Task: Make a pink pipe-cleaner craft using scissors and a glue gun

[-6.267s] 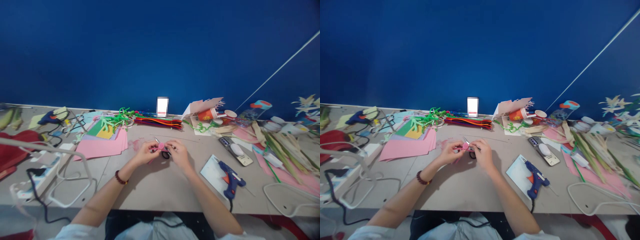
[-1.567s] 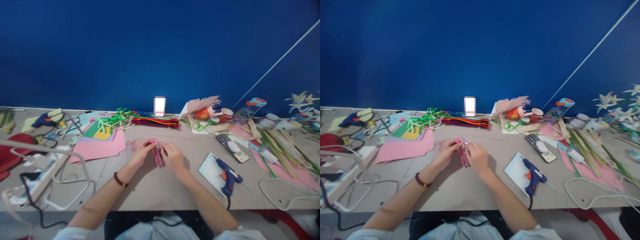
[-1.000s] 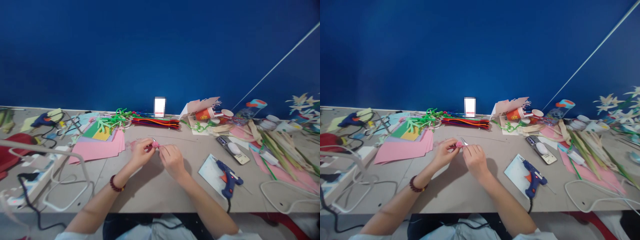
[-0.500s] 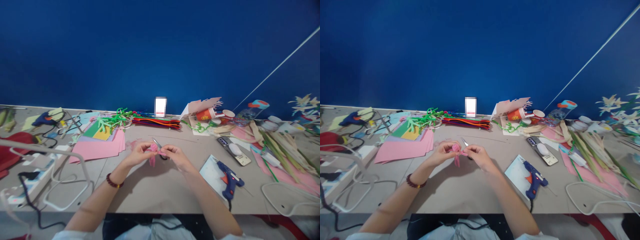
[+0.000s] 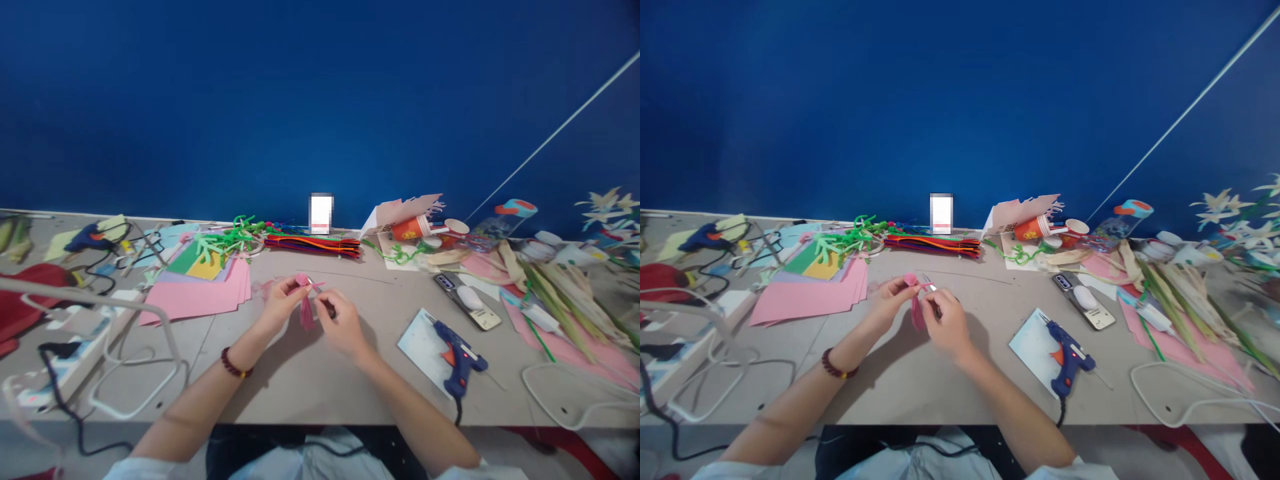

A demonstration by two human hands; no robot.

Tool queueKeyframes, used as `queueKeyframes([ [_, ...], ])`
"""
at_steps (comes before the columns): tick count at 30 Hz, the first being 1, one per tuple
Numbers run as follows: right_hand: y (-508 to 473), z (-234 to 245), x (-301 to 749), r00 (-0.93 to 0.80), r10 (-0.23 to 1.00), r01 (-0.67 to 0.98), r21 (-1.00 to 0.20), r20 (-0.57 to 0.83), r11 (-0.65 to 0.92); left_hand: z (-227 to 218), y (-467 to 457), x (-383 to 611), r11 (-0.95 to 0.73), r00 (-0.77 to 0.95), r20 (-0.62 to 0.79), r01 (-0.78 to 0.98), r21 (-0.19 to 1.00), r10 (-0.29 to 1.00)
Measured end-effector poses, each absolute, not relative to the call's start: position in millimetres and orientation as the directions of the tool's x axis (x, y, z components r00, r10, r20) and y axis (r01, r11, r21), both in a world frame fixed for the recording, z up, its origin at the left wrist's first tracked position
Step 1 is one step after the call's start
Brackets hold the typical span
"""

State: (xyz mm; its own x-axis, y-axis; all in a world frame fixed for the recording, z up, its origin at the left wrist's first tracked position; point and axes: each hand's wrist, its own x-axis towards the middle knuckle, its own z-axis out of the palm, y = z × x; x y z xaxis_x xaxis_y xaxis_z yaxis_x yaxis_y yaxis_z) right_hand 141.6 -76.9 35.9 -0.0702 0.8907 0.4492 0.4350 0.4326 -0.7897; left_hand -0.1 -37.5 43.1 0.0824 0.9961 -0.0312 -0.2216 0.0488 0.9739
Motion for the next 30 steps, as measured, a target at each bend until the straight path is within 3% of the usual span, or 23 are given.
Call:
queueKeyframes([
  [4,-70.1,38.6,155.0,-0.118,0.75,0.664,-0.51,0.651,0.547,39.2,-33.5,-2.8,0.262,0.181,-0.207,-0.378,0.888,0.961],
  [7,-62.5,39.0,166.9,-0.253,0.655,0.758,-0.275,0.712,0.591,39.0,-32.7,-2.5,0.375,0.228,-0.302,-0.436,0.818,0.925],
  [10,-58.0,39.6,174.2,-0.359,0.609,0.743,-0.179,0.707,0.645,39.9,-33.3,-1.2,0.434,0.258,-0.353,-0.428,0.792,0.899],
  [13,-55.8,38.9,176.3,-0.412,0.583,0.69,-0.179,0.7,0.701,40.2,-34.5,0.4,0.496,0.31,-0.397,-0.389,0.777,0.864],
  [18,-53.8,36.5,175.1,-0.38,0.636,0.637,-0.308,0.672,0.707,38.9,-36.6,1.9,0.527,0.342,-0.416,-0.363,0.769,0.843],
  [24,-56.8,39.7,167.5,-0.181,0.8,0.491,-0.652,0.572,0.578,33.1,-37.2,2.7,0.403,0.325,-0.308,-0.282,0.871,0.894],
  [27,-55.5,36.6,165.3,-0.072,0.919,0.367,-0.846,0.388,0.386,32.4,-38.7,4.4,0.281,0.288,-0.216,-0.21,0.936,0.933],
  [30,-51.1,31.0,166.1,-0.031,0.995,0.158,-0.983,0.093,0.097,37.5,-41.7,6.7,0.107,0.247,-0.083,-0.086,0.991,0.965],
])
